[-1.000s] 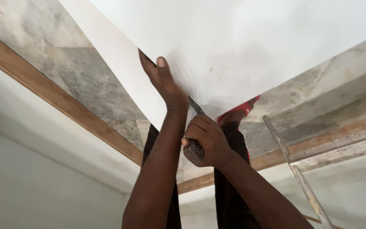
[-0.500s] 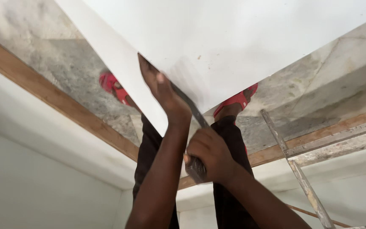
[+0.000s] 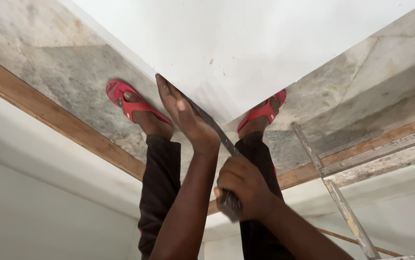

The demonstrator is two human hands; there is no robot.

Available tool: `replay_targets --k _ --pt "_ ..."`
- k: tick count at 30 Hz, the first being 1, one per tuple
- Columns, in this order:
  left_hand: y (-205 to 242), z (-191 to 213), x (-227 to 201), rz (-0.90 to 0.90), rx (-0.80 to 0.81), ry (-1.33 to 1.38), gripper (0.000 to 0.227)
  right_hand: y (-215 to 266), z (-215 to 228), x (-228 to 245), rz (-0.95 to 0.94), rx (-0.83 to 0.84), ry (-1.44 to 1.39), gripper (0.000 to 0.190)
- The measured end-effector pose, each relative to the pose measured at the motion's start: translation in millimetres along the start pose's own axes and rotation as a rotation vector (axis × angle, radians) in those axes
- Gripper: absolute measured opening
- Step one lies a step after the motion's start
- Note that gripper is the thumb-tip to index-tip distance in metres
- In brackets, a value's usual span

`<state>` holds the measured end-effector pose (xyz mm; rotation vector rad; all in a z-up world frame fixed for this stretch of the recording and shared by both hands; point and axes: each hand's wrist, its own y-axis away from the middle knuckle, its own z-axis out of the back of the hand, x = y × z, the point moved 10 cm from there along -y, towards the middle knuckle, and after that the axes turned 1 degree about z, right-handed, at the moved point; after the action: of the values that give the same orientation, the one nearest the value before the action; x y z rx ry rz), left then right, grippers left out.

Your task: The person positions a large white sheet on a tiled floor and smooths its surface. They then use a metal ruler as a straight edge and a utility knife to score and cut the sheet along its length. The person repositions the sheet and continues cutting along different edges to trim the material.

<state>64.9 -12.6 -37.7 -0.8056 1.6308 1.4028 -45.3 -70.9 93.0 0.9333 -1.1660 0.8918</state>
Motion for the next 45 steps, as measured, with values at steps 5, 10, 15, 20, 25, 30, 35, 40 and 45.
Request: replay_targets --k 5,10,15,20,25,30,35,40,45 --pt "-9.6 12.3 52.4 0.121 -0.048 0.005 0.087 3.6 -14.4 -44.1 -0.044 0.025 0.049 0.020" --pt "19.9 44.5 -4.4 -0.136 0.036 -0.594 0.073 63.4 -22.8 -68.7 -0.331 -0.085 -0.087 0.016" --pt "11.4 -58.4 -49.0 -0.674 0.705 -1.259 0.055 174.0 -37.2 -107.5 -1.048 -0.727 -0.519 0.004" --pt "35.4 -174.8 3.2 -1.195 1.255 -1.496 0.056 194.7 3.7 -94.5 -0.684 -1.375 -0.982 0.012" --pt "34.5 -181.0 9.6 -1.111 1.328 -1.568 0.056 186.5 26.0 -59.0 -0.498 -1.505 -0.907 0.009" --pt "46.1 -186.3 4.4 -1.237 1.249 -1.558 0.053 156.6 29.0 -33.9 -0.311 -1.545 -0.854 0.008" --pt "52.2 -186.7 7.6 -1.295 1.234 -1.620 0.051 127.5 59.9 -16.6 -0.301 -1.396 -0.632 0.006" --pt "57.0 -190.5 9.3 -1.277 1.221 -1.624 0.054 100.2 106.9 -8.4 -0.163 -1.376 -0.539 0.007" --pt "53.6 -184.4 8.9 -1.283 1.216 -1.602 0.055 82.5 131.9 3.1 -0.140 -1.391 -0.355 0.008"
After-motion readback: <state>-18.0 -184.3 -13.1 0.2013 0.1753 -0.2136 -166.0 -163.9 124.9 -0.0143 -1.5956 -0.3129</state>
